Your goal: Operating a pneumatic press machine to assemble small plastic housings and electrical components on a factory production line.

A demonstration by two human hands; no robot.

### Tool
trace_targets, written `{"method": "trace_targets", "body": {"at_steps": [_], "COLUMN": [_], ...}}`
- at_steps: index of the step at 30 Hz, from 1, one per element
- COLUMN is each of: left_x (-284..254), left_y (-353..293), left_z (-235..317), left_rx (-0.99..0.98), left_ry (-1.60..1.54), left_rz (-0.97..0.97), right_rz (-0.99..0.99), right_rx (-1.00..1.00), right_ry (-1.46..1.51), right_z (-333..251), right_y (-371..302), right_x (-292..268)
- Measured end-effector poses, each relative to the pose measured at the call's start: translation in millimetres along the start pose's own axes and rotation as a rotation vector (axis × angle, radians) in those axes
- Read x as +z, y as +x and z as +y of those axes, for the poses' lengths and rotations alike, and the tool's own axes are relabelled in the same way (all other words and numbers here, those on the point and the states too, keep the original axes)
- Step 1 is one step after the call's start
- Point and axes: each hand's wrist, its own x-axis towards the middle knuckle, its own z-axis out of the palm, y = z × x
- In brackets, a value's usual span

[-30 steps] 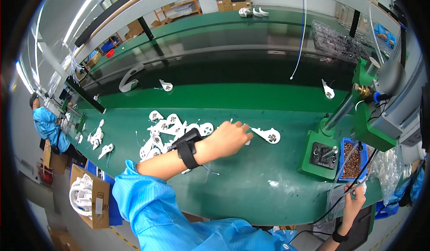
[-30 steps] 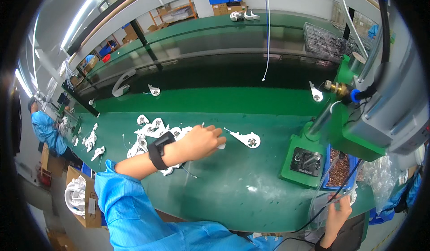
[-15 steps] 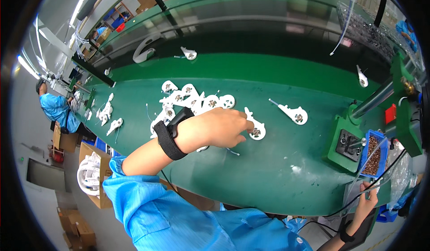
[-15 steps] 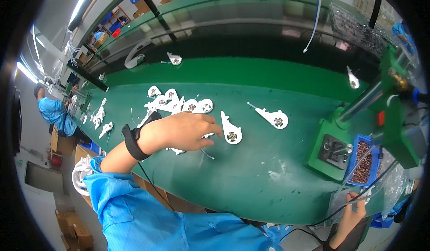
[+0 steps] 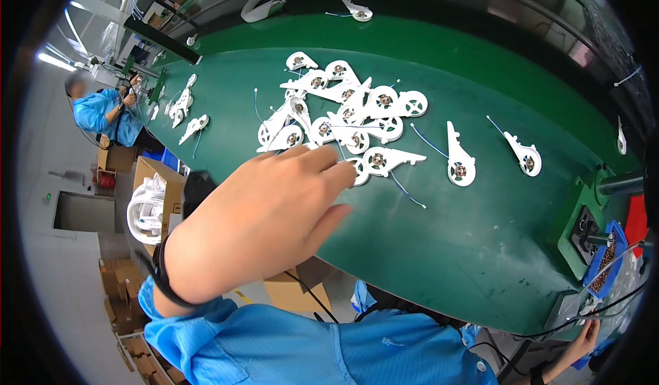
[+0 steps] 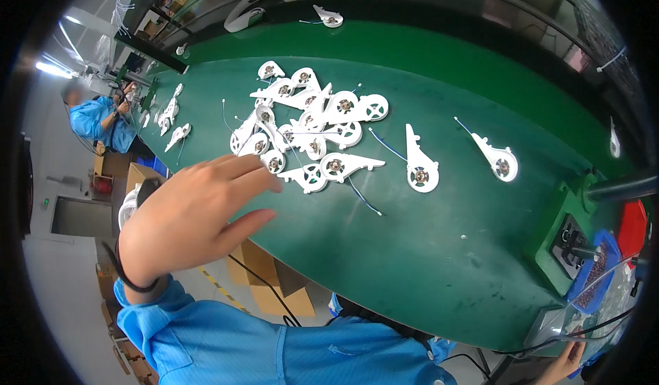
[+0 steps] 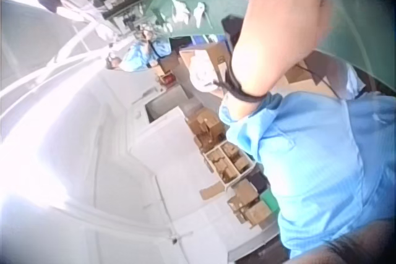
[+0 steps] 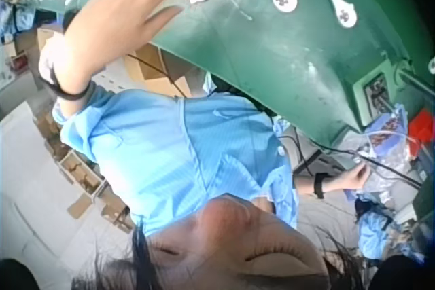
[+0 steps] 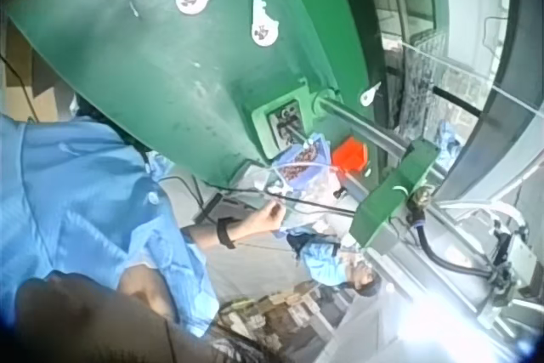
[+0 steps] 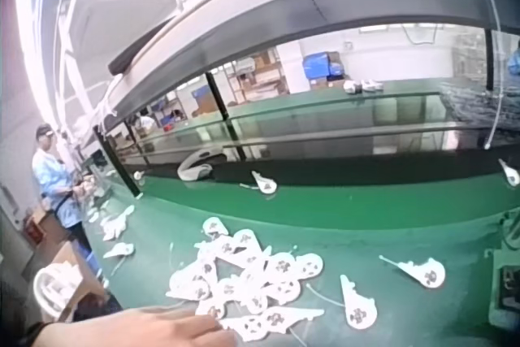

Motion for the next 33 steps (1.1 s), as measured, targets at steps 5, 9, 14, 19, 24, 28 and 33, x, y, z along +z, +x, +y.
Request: {"method": "trace_targets", "body": {"at_steps": [5,9,14,19,24,28,33], "left_x": [47.7,98.7,139.9,128.8,151.7,167.9,132.0], "left_y": [-38.2,-66.5,-62.1,-15.8,47.8,77.6,83.8], "left_z": [-7.8,-11.1,-26.0,-33.0,-26.0,-45.6,-63.4], "left_rx": [-0.166,-0.248,-0.349,-0.16,-0.054,0.046,0.012], "left_ry": [-0.116,-0.372,-0.334,-0.183,-0.046,0.066,0.007], "left_rz": [-0.023,-0.171,0.111,0.539,0.346,0.372,0.243], "right_rz": [-0.037,0.01,0.05,0.082,0.124,0.124,0.17], "right_rx": [0.063,-0.009,-0.013,-0.043,-0.083,-0.069,0.044], "right_ry": [-0.065,-0.105,-0.063,-0.018,-0.018,-0.069,0.013], "right_z": [0.5,-37.1,-27.6,-57.9,-90.8,-93.2,-85.6], "right_y": [0.5,-1.0,9.4,-8.7,-28.8,-38.1,-48.7], "right_x": [-14.2,-11.4,-11.9,3.7,21.1,16.2,11.0]}}
